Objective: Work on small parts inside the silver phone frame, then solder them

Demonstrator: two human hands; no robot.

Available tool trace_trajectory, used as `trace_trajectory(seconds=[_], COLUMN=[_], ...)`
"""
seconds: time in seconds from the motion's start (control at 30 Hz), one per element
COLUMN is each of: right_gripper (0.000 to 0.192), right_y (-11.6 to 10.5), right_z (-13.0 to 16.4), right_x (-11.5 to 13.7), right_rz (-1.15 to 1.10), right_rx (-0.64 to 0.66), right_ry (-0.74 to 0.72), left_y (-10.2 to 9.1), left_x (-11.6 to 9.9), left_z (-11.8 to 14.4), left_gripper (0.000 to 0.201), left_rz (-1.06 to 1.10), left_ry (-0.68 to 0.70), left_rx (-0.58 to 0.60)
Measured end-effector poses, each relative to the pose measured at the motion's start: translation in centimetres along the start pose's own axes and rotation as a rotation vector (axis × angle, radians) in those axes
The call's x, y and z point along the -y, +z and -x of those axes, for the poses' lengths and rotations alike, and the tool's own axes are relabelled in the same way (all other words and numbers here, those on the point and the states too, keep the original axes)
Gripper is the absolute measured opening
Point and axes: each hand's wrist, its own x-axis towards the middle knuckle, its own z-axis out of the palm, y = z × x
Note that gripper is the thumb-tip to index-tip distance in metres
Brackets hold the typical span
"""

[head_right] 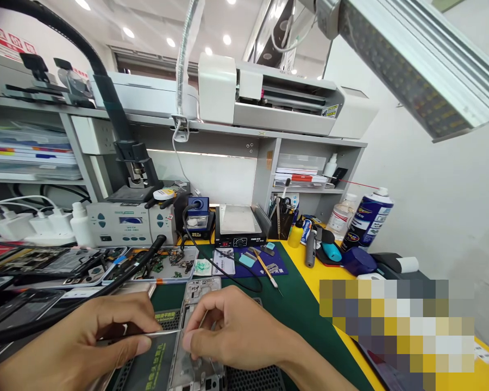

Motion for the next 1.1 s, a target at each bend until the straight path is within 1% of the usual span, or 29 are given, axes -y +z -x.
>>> trace_trajectory(seconds=[0.37,0.7,1.1], right_gripper=[0.053,0.052,0.053], right_y=[0.27,0.07,-0.02], right_z=[0.19,0.05,0.22], right_x=[0.73,0.17,0.24], right_rz=[-0.004,0.018,0.011], right_rx=[-0.009,-0.002,-0.001], right_ry=[0.010,-0.007,-0.014], left_y=[0.03,-0.18,-0.39], left_x=[0.27,0.10,0.11], left_z=[-0.03,-0.10,-0.21], left_gripper=[0.025,0.027,0.031], left_rz=[-0.005,-0.020,-0.007], left_ry=[-0.007,0.002,0.004], left_rx=[-0.007,0.011,0.030])
